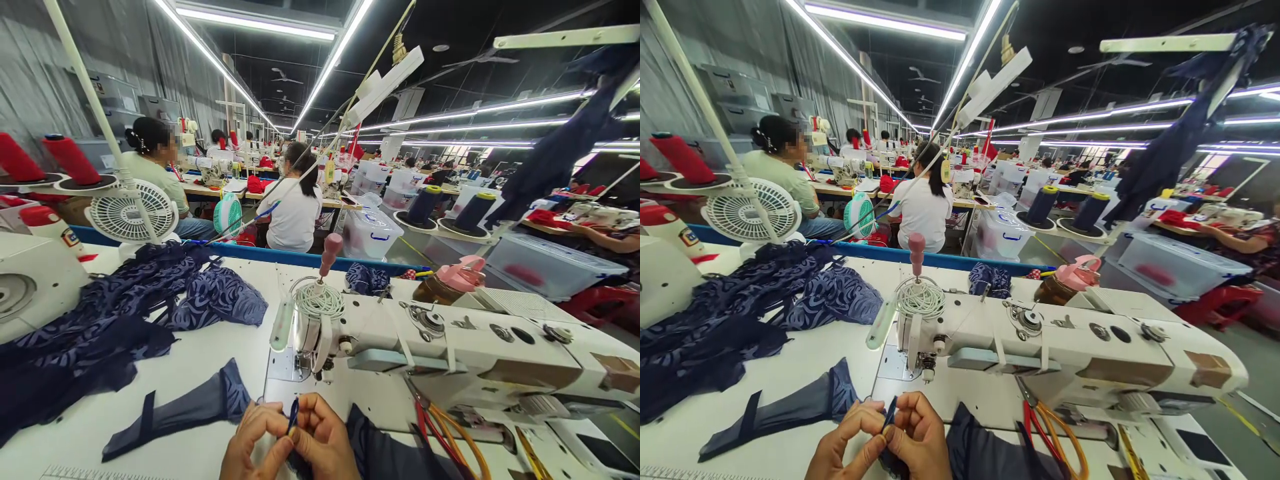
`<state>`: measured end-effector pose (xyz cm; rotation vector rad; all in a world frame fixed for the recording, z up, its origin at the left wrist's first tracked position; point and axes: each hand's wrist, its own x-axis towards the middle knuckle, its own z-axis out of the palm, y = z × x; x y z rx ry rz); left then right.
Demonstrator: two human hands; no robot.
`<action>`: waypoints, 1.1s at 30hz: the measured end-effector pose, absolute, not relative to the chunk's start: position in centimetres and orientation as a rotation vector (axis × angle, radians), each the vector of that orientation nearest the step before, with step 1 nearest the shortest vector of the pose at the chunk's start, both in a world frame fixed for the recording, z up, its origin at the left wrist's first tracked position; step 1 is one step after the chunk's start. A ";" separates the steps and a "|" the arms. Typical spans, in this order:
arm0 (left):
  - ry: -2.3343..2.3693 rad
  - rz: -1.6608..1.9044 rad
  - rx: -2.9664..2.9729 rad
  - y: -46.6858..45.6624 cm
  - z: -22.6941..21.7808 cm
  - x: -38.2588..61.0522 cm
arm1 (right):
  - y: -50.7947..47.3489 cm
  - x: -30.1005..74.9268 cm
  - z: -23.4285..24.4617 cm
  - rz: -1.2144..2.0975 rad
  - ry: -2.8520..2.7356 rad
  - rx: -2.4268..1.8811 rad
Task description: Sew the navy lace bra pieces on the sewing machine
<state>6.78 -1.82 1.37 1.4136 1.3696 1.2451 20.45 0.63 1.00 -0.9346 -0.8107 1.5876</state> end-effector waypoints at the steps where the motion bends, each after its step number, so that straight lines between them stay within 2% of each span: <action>1: 1.347 1.235 1.388 -1.7 1.4 6.7 | 0.6 20.3 1.0 1.611 -0.791 -0.916; 3: 1.331 1.243 1.358 -1.6 1.6 6.6 | 0.4 20.3 1.2 1.546 -0.840 -0.943; 7: 1.413 1.350 1.380 -1.8 1.9 6.5 | 0.1 20.7 2.3 1.066 -1.189 -1.039; 9: 1.432 1.398 1.406 -1.9 1.9 6.5 | 0.2 21.0 2.8 0.968 -1.300 -1.031; 16: 1.395 1.381 1.510 -2.0 1.6 6.1 | 0.9 21.3 3.0 1.272 -1.332 -0.999; 23: 1.422 1.348 1.574 -1.9 1.0 6.4 | 1.2 21.4 3.5 1.434 -1.195 -0.880; 33: 1.428 1.290 1.572 -1.9 0.3 6.2 | 1.2 21.2 4.5 1.464 -1.080 -1.002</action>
